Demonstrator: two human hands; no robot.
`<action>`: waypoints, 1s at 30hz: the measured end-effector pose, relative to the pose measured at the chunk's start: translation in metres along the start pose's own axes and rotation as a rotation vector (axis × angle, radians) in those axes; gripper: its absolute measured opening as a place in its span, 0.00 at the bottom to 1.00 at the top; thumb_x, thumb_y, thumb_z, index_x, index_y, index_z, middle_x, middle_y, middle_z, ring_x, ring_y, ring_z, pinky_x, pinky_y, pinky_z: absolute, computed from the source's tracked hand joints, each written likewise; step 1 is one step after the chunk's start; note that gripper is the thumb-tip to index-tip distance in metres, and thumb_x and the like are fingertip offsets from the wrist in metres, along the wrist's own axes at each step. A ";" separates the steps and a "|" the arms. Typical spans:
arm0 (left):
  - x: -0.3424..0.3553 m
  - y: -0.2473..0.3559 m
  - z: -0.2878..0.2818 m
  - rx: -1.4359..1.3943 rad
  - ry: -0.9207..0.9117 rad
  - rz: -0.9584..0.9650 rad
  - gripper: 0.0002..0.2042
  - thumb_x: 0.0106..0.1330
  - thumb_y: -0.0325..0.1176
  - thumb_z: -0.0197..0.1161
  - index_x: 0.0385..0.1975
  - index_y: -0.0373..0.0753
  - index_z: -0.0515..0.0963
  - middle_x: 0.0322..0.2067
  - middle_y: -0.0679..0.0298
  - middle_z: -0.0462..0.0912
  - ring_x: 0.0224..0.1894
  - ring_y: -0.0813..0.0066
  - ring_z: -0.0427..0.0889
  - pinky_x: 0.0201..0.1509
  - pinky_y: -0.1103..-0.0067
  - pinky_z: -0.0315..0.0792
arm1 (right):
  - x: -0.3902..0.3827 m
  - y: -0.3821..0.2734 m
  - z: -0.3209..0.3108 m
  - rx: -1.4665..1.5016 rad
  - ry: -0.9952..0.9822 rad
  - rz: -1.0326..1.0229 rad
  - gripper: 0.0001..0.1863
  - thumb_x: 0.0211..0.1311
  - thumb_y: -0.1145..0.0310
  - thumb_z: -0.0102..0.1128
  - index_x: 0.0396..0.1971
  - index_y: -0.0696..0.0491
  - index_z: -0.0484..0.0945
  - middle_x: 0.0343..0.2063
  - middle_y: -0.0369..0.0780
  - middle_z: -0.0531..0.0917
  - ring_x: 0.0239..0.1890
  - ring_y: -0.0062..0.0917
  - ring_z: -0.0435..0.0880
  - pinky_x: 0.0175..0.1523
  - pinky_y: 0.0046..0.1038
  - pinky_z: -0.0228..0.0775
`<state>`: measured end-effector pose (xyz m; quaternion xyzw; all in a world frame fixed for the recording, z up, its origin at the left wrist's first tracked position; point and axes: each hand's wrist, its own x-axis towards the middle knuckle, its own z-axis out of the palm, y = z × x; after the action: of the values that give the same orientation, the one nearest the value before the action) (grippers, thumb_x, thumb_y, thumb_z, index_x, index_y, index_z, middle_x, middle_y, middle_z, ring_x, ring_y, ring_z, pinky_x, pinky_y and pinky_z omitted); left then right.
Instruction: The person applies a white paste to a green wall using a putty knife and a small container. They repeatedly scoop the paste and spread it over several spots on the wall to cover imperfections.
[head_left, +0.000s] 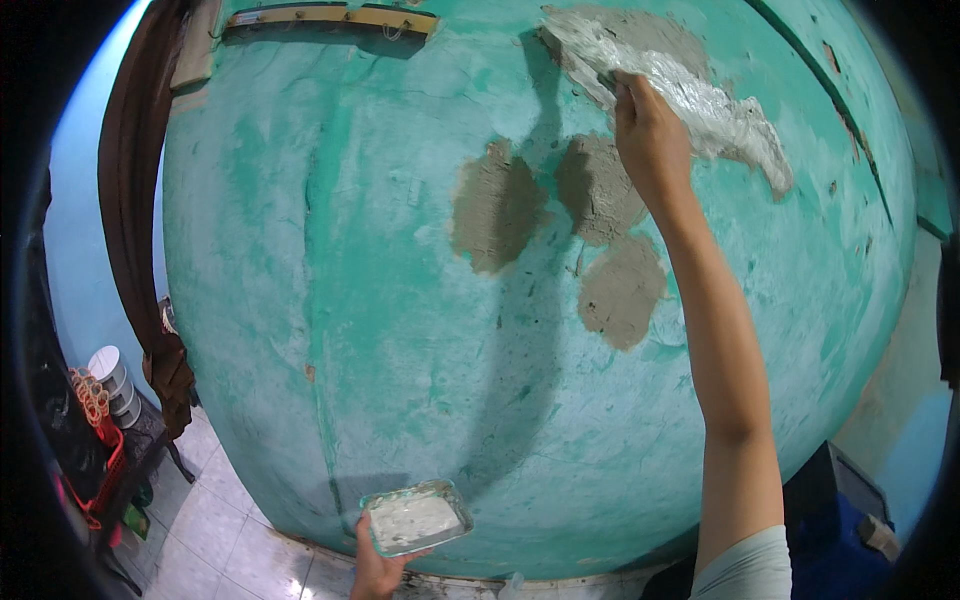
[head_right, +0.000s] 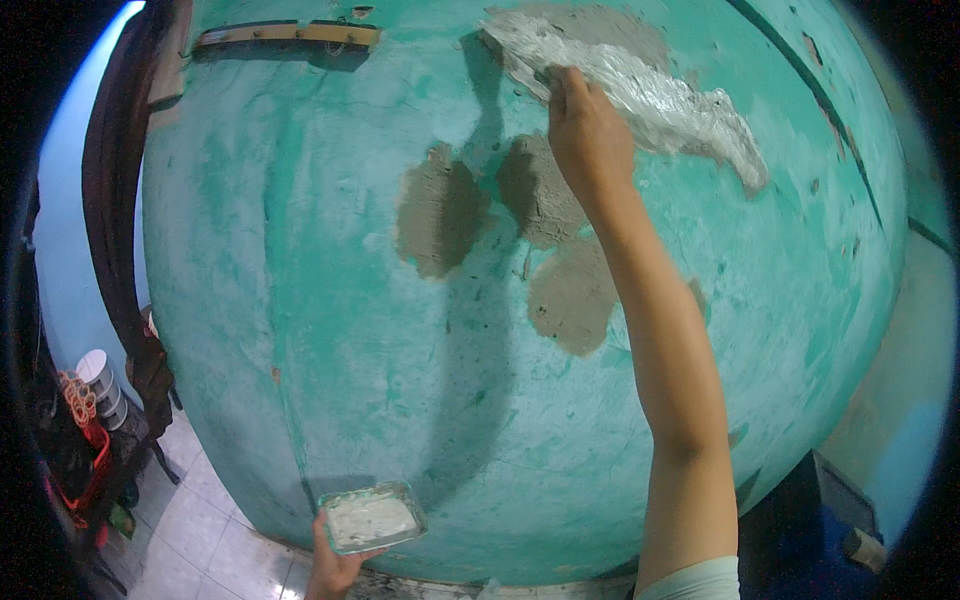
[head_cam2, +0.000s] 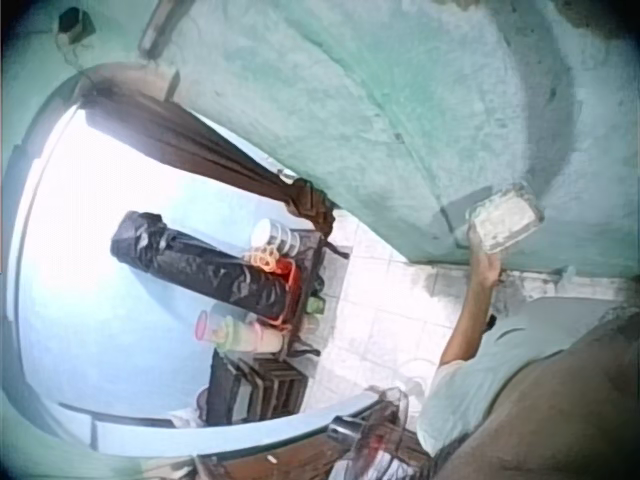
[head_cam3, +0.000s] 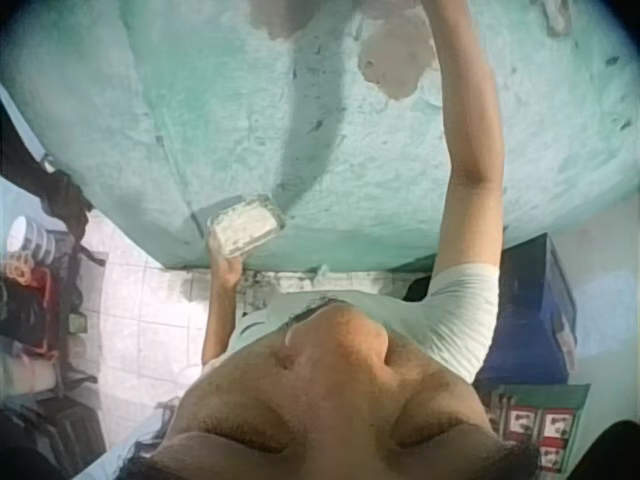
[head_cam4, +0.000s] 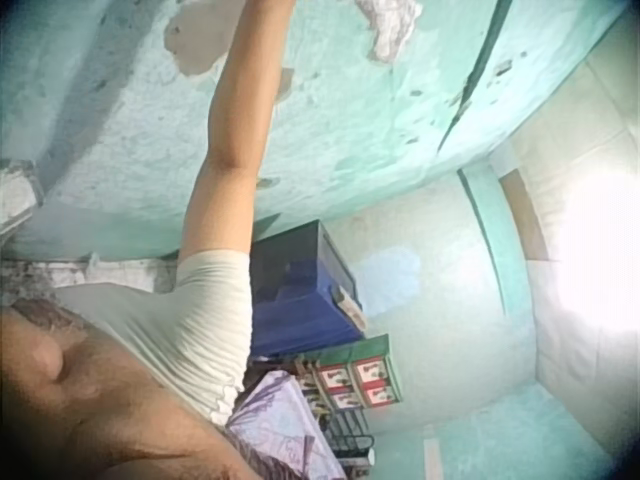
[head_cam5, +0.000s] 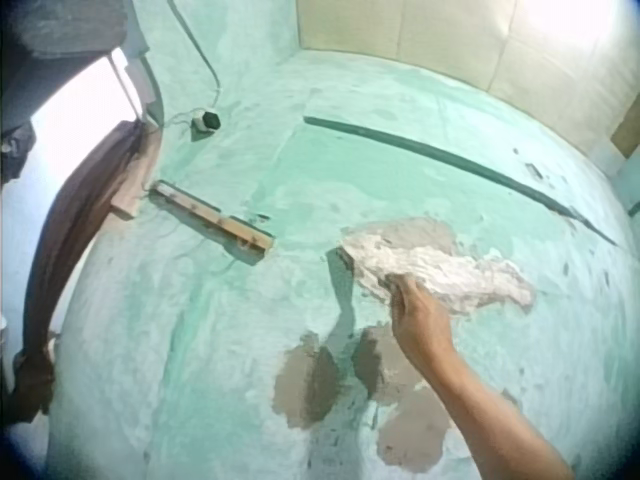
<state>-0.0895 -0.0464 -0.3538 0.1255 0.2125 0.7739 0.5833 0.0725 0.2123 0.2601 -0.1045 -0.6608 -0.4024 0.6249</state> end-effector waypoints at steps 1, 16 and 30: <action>0.001 0.000 0.002 0.006 -0.002 -0.004 0.39 0.77 0.65 0.36 0.76 0.39 0.58 0.70 0.47 0.71 0.67 0.42 0.76 0.61 0.42 0.77 | 0.000 0.001 -0.001 -0.049 -0.065 0.034 0.11 0.77 0.60 0.53 0.53 0.45 0.78 0.40 0.48 0.86 0.38 0.50 0.86 0.40 0.47 0.79; 0.003 0.001 0.002 -0.049 0.044 -0.028 0.39 0.78 0.64 0.36 0.76 0.38 0.58 0.69 0.47 0.72 0.66 0.42 0.76 0.59 0.45 0.79 | -0.084 0.042 -0.081 -0.024 -0.209 -0.025 0.16 0.76 0.68 0.57 0.60 0.42 0.79 0.40 0.42 0.85 0.36 0.43 0.86 0.38 0.41 0.78; 0.020 -0.028 -0.004 -0.074 0.065 0.050 0.27 0.81 0.53 0.47 0.65 0.37 0.74 0.61 0.54 0.82 0.62 0.56 0.82 0.67 0.55 0.76 | -0.056 0.105 -0.127 -0.248 -0.534 -0.038 0.18 0.75 0.69 0.58 0.61 0.42 0.80 0.44 0.41 0.86 0.39 0.41 0.87 0.42 0.40 0.80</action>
<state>-0.0737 -0.0215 -0.3719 0.0839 0.1993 0.7991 0.5610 0.2453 0.2174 0.2375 -0.2697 -0.7494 -0.4502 0.4038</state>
